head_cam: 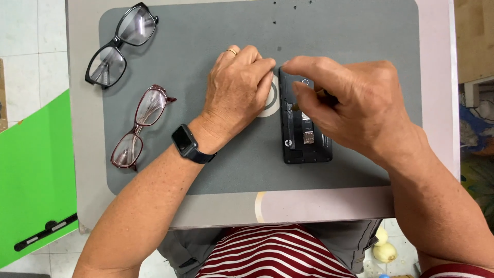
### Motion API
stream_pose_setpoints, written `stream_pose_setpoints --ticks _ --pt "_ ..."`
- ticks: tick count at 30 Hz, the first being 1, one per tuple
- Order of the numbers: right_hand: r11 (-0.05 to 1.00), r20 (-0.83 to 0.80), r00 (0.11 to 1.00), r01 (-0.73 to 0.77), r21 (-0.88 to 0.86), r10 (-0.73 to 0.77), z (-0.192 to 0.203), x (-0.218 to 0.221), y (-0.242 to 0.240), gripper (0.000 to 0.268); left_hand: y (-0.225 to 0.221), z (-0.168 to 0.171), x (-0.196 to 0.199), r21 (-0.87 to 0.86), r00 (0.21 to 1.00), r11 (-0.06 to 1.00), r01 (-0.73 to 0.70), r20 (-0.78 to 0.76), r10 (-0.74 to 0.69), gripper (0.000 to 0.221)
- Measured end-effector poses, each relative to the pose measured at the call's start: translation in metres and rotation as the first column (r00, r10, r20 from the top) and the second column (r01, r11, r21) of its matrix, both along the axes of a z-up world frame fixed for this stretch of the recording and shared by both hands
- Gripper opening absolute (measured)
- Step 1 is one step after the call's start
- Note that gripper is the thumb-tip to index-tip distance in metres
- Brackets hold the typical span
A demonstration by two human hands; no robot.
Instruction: A person uses a precision screwdriver to disassemble and reassemble the back panel of a mobile phone by removing and replacing small screws.
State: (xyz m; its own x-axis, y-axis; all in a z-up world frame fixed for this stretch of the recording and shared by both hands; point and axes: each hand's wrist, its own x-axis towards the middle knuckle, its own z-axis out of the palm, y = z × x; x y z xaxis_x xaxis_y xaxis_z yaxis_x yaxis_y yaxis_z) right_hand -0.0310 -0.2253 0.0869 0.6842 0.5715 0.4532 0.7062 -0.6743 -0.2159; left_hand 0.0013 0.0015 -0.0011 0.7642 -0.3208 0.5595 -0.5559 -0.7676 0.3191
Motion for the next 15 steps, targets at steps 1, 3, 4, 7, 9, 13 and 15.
stream_pose_setpoints --ticks 1,3,4,7,9,13,15 --pt "1.0 0.001 1.0 -0.002 -0.001 0.002 0.0003 -0.0002 0.0007 0.033 0.0003 0.0001 0.0 -0.001 1.0 1.0 -0.002 0.001 0.002 0.015" --pt "1.0 -0.003 1.0 -0.015 0.014 0.015 0.0012 -0.0001 0.0018 0.033 0.0007 0.0005 0.0008 -0.005 1.0 1.0 0.009 0.028 -0.009 0.013" --pt "1.0 -0.004 1.0 -0.016 0.014 0.016 0.0011 0.0002 0.0025 0.033 0.001 0.0007 0.0009 -0.005 1.0 1.0 0.009 0.027 -0.009 0.013" --pt "1.0 -0.001 1.0 -0.009 -0.028 0.009 0.0008 0.001 0.0038 0.032 0.001 0.0012 0.0014 0.009 0.999 1.0 0.01 0.033 -0.01 0.011" --pt "1.0 -0.036 0.999 -0.005 -0.025 0.004 0.0007 0.0009 0.0041 0.033 0.0005 0.0014 0.0011 0.007 0.999 1.0 0.0 0.052 0.0 0.01" --pt "0.998 0.025 0.999 -0.021 -0.055 0.022 -0.001 0.0017 0.0045 0.032 0.001 0.0015 0.001 0.014 0.998 1.0 0.008 0.056 -0.008 0.014" --pt "0.998 0.038 0.999 -0.035 -0.058 0.038 0.0027 0.001 0.0055 0.031 0.0009 0.0 0.002 0.02 0.998 1.0 0.003 0.063 -0.004 0.012"
